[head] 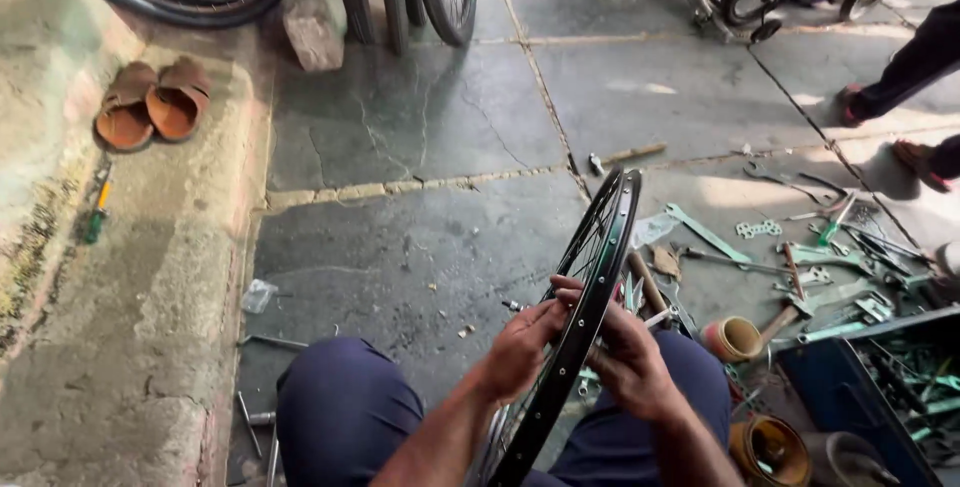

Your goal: Inspecting and repairing a bicycle wheel rim by hand.

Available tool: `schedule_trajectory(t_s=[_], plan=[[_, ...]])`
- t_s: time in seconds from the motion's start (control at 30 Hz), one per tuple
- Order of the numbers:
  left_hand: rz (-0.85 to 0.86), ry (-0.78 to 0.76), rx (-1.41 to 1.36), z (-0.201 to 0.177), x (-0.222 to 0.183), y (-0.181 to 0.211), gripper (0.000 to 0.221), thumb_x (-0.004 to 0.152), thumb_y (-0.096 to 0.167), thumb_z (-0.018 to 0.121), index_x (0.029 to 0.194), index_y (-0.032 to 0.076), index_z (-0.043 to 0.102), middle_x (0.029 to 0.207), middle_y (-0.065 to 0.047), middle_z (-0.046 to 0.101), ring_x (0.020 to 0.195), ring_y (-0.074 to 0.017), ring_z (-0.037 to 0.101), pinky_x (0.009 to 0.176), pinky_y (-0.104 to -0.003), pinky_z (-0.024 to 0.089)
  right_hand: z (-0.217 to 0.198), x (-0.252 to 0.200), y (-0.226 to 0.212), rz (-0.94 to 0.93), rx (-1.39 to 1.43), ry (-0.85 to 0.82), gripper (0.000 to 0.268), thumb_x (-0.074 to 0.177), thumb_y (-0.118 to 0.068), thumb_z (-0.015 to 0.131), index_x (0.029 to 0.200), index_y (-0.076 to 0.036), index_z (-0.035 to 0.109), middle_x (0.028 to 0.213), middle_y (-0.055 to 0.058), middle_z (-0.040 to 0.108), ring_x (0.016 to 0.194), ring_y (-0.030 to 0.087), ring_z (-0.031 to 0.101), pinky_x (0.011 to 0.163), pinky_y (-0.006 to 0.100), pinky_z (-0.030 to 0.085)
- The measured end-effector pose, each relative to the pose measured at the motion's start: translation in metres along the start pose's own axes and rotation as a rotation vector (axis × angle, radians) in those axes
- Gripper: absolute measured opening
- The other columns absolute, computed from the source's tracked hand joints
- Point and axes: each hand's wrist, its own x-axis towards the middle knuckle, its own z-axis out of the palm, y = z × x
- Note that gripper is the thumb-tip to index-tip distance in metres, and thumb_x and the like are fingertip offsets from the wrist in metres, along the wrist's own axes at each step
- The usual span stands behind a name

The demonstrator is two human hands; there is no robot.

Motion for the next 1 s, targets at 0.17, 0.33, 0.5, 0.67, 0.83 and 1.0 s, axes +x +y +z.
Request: schedule_trajectory(t_s=[0.17, 0.33, 0.5, 0.67, 0.83, 1.0], plan=[[0.138, 0.051, 0.007, -0.003, 0.002, -0.018, 0.033, 0.113, 0.025, 0.049, 0.128, 0.002, 0.067, 0.101, 0.003, 0.067, 0.094, -0.0046, 0.059, 0.089, -0.022, 0.048, 0.0, -0.019, 0.083, -0.08, -0.232, 0.324, 0.032, 0.088, -0.001, 0.075, 0.119, 0.003, 0.069, 0.115, 0.012, 0.071, 0.105, 0.018, 0.067, 0.09, 0.033, 0.057], [0.037, 0.074, -0.062, 0.014, -0.013, 0.007, 0.037, 0.099, 0.026, 0.052, 0.13, 0.011, 0.063, 0.107, 0.007, 0.073, 0.1, -0.0008, 0.065, 0.094, -0.019, 0.05, 0.007, -0.012, 0.055, -0.148, -0.18, 0.422, 0.025, 0.091, -0.003, 0.081, 0.114, 0.001, 0.072, 0.107, 0.011, 0.073, 0.098, 0.014, 0.069, 0.087, 0.03, 0.057], [-0.08, 0.008, -0.22, 0.006, -0.001, -0.002, 0.032, 0.112, 0.031, 0.052, 0.121, 0.006, 0.069, 0.095, 0.003, 0.068, 0.08, -0.003, 0.06, 0.067, -0.02, 0.049, -0.003, 0.0, -0.002, 0.015, -0.01, 0.024, 0.058, 0.084, -0.011, 0.076, 0.138, -0.005, 0.054, 0.131, 0.007, 0.066, 0.109, 0.013, 0.069, 0.096, 0.029, 0.057], [-0.011, 0.009, -0.187, 0.001, -0.003, -0.008, 0.034, 0.113, 0.032, 0.052, 0.121, 0.005, 0.07, 0.101, 0.003, 0.067, 0.088, -0.0027, 0.06, 0.078, -0.02, 0.049, -0.004, -0.007, 0.038, -0.28, -0.37, 0.105, 0.042, 0.081, -0.006, 0.078, 0.12, 0.002, 0.063, 0.117, 0.012, 0.069, 0.11, 0.019, 0.068, 0.094, 0.031, 0.055], [0.085, 0.013, -0.036, 0.011, -0.013, 0.0, 0.024, 0.102, 0.024, 0.054, 0.103, 0.002, 0.064, 0.118, 0.005, 0.071, 0.111, -0.0025, 0.065, 0.102, -0.019, 0.049, 0.008, -0.017, 0.063, -0.201, -0.448, 0.513, 0.028, 0.08, -0.007, 0.09, 0.101, -0.004, 0.072, 0.089, 0.004, 0.075, 0.08, 0.01, 0.073, 0.071, 0.026, 0.059], [0.052, -0.113, -0.334, -0.015, -0.01, -0.034, 0.034, 0.115, 0.025, 0.049, 0.14, 0.006, 0.062, 0.102, 0.002, 0.067, 0.087, -0.006, 0.059, 0.075, -0.023, 0.047, 0.0, 0.001, 0.002, -0.068, -0.26, 0.204, 0.039, 0.083, -0.006, 0.081, 0.119, -0.002, 0.067, 0.114, 0.009, 0.075, 0.093, 0.012, 0.074, 0.083, 0.029, 0.061]])
